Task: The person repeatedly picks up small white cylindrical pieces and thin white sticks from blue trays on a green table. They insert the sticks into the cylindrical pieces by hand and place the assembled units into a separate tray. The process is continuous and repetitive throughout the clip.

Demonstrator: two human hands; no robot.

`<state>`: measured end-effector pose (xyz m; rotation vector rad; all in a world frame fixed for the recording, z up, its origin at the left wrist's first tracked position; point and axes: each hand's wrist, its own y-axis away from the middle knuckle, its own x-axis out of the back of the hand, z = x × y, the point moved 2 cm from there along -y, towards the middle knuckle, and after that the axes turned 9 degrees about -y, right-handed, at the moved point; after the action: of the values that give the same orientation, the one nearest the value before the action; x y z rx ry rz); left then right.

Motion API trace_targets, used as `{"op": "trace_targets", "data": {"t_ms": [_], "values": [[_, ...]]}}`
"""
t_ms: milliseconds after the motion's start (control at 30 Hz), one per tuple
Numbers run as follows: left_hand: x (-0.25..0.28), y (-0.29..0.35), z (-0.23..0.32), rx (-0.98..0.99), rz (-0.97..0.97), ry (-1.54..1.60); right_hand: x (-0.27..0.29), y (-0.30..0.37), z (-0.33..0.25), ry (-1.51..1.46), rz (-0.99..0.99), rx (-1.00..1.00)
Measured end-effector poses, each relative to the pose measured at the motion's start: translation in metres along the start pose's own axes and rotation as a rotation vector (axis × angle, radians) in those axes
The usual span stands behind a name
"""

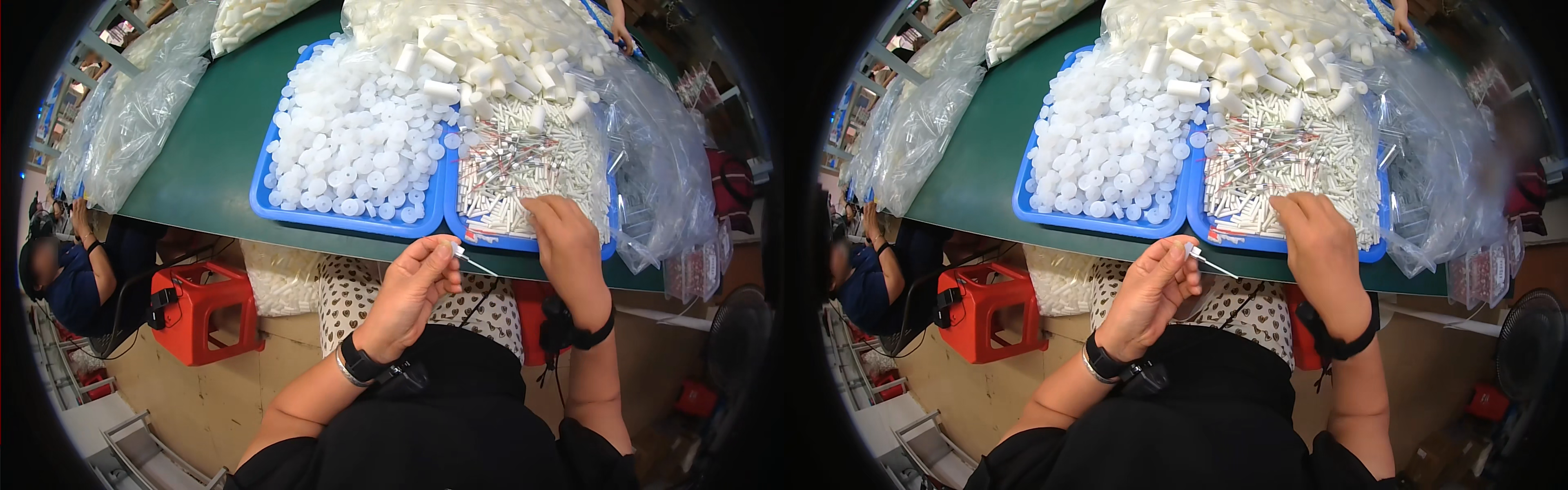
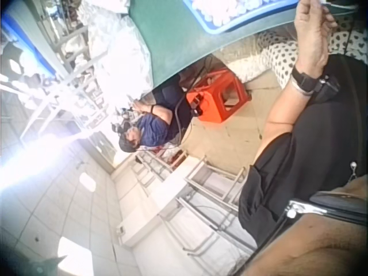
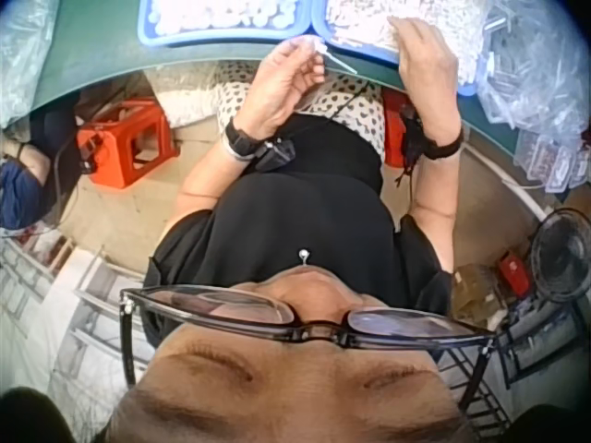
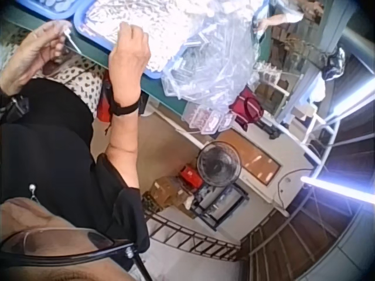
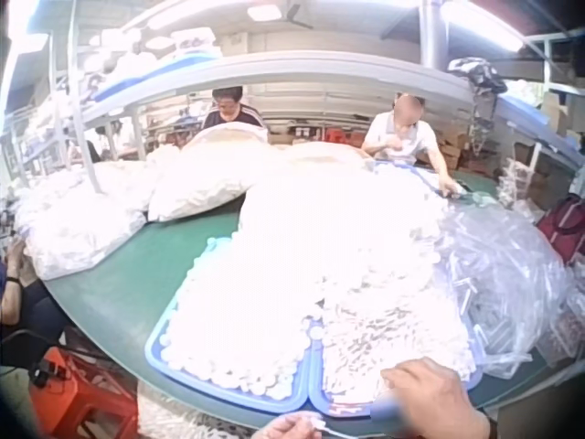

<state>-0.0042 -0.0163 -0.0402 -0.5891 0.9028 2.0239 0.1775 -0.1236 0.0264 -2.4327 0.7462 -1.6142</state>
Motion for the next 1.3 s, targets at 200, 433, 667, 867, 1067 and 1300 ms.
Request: {"op": "trace_targets", "data": {"t_ms": [200,433,667,867,1067,1300], "values": [[-0.009,0.000,0.003,-0.021,-0.019,-0.073,-0.013,-0.010,0.011,0.172,-0.147,0.094],[-0.009,0.001,0.005,-0.018,0.031,-0.081,-0.017,-0.008,0.014,0.109,-0.021,-0.018],[-0.007,0.002,0.018,-0.112,0.050,-0.020,-0.007,0.005,-0.019,-0.495,-0.069,-0.162],[-0.008,-0.001,0.020,-0.127,0.060,-0.016,-0.011,0.010,-0.028,-0.490,-0.032,-0.101],[-0.007,-0.003,0.016,-0.140,0.075,-0.064,-0.011,0.009,-0.029,-0.399,-0.031,-0.002],[-0.015,0.000,0.009,-0.101,-0.004,-0.085,-0.024,0.006,-0.031,-0.749,-0.168,-0.199]]}}
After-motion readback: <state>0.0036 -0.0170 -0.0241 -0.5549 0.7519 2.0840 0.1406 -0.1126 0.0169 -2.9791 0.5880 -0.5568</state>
